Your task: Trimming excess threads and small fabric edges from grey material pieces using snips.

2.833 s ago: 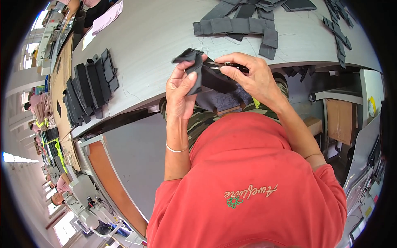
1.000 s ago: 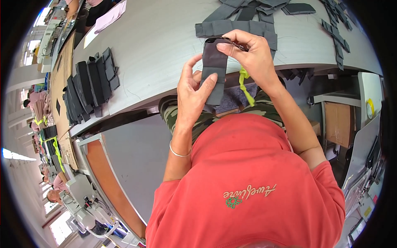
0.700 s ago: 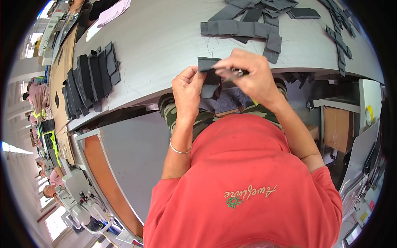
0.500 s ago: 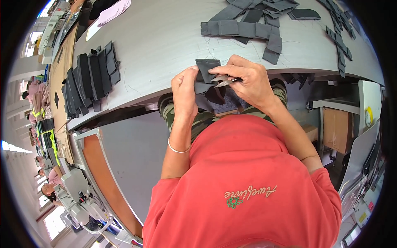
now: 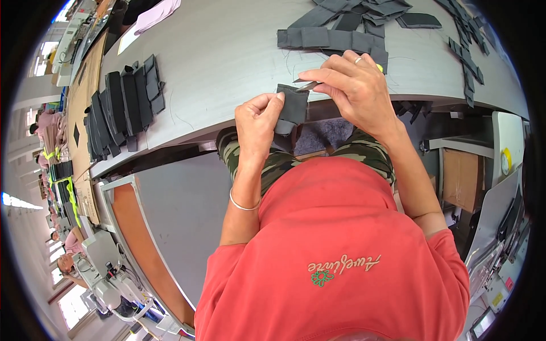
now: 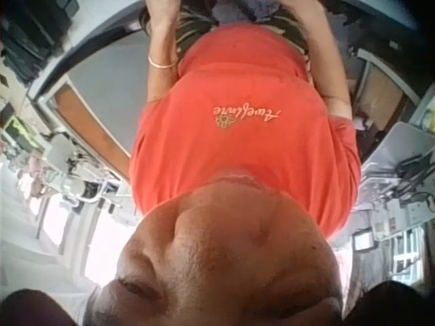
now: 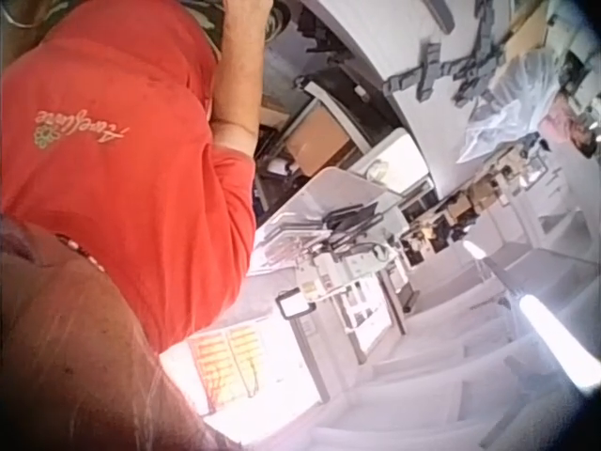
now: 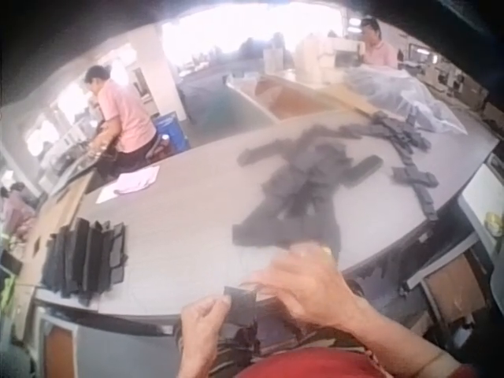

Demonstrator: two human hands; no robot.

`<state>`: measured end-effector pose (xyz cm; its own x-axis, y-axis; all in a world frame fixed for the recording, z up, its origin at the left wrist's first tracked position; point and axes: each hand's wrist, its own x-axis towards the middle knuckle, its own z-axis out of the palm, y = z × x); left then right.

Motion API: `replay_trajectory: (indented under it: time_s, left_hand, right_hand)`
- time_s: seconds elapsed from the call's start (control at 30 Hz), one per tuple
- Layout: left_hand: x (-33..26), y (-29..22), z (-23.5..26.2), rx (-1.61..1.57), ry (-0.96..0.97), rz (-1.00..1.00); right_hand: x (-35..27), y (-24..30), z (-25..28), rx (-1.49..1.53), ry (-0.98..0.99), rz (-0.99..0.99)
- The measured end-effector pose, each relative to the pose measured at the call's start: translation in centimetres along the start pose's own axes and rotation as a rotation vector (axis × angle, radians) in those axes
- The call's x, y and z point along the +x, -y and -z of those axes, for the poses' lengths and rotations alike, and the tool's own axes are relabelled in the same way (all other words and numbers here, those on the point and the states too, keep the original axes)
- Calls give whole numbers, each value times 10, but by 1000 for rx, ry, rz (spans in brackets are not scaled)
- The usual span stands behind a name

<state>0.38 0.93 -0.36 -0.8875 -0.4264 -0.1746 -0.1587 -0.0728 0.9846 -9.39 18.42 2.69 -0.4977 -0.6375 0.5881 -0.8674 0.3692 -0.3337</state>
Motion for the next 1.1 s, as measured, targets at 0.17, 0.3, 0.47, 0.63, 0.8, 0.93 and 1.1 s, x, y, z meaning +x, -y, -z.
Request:
replay_trajectory:
  time_s: [0.17,0.3,0.47,0.63,0.8,0.93,1.1]
  left_hand:
    - [-1,-1,0,63,16,-15]
    - [1,1,2,83,30,-10]
    - [2,3,4,100,38,-26]
    - [1,3,4,131,76,-23]
    - [1,5,3,98,79,-3]
    - [3,6,7,40,30,30]
    - [4,7,12,-30,21,51]
  right_hand:
    - [-1,-2,-4,-52,-7,88]
    - [-2,-5,-6,-11,21,71]
    - [-4,-9,-9,90,44,28]
    - [-4,-7,-11,116,47,20]
    - [-6,-7,-11,-35,7,19]
    - [-8,-7,-9,57,-87,-65]
    - [-11,-1,1,76,-27,-61]
